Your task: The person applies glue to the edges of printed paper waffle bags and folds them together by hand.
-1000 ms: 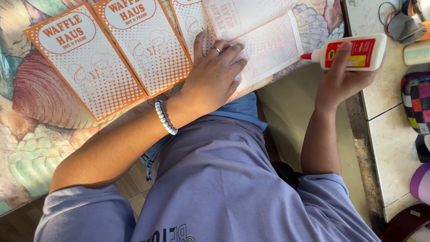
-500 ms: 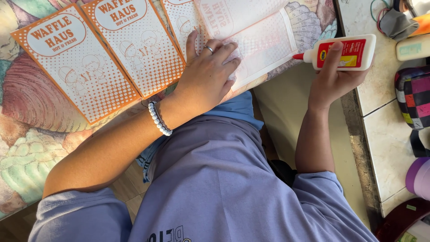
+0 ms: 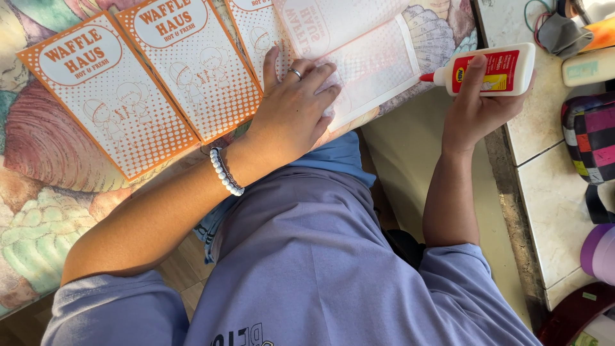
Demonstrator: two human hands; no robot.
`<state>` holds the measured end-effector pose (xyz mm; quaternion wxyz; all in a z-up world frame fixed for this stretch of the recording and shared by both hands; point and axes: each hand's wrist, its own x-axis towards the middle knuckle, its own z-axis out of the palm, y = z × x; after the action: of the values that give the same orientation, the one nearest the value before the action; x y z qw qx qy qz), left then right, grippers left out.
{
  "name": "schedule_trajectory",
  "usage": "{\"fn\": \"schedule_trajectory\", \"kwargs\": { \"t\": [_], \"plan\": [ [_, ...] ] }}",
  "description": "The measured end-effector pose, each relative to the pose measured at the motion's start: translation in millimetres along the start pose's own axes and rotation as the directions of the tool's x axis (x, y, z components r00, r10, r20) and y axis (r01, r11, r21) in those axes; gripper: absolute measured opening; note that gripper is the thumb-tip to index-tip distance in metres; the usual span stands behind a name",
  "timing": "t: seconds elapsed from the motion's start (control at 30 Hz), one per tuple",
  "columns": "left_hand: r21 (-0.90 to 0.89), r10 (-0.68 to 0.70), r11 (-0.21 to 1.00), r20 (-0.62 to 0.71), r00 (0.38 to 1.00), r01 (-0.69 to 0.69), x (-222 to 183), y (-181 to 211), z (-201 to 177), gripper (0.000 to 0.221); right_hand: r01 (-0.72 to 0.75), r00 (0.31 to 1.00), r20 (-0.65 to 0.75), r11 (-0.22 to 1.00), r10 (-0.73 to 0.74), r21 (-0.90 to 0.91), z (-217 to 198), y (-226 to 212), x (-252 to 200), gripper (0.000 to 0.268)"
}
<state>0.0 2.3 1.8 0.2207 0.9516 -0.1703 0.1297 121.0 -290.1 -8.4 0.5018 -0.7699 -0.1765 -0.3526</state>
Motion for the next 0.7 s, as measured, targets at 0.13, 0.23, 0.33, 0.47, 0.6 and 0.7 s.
{"fn": "schedule_trajectory", "kwargs": {
  "t": [0.13,0.23,0.33,0.47,0.6,0.7],
  "plan": [
    [0.018,0.0,1.0,0.01,1.0,0.0,0.0,0.4,-0.6,0.034,-0.043,0.999,-0.002,0.999,0.043,0.031,-7.2,-4.5,3.1,0.031],
    [0.014,0.002,1.0,0.014,1.0,-0.003,1.0,-0.1,-3.9,0.033,-0.509,0.853,-0.009,0.835,0.522,0.209,-27.8,-7.8,19.8,0.04],
    [0.068,-0.009,0.998,0.046,0.999,0.006,1.7,2.1,-6.6,0.036,-0.737,0.628,0.057,0.57,0.776,0.363,-68.7,-0.8,36.8,0.048],
    [0.053,-0.026,0.998,0.014,1.0,0.025,9.2,5.0,-23.7,0.061,-0.693,0.619,-0.094,0.599,0.779,0.402,-116.5,22.5,39.1,0.066],
    [0.124,-0.019,0.991,-0.217,0.976,0.047,32.8,-0.4,-44.5,0.056,-0.555,0.771,-0.265,0.815,0.579,0.168,-156.0,49.0,17.5,0.073],
    [0.384,-0.313,0.867,-0.074,0.947,0.316,56.4,-12.1,-38.9,0.102,-0.401,0.904,-0.169,0.916,0.393,-0.01,-156.1,29.3,21.8,0.038]
  ]
}}
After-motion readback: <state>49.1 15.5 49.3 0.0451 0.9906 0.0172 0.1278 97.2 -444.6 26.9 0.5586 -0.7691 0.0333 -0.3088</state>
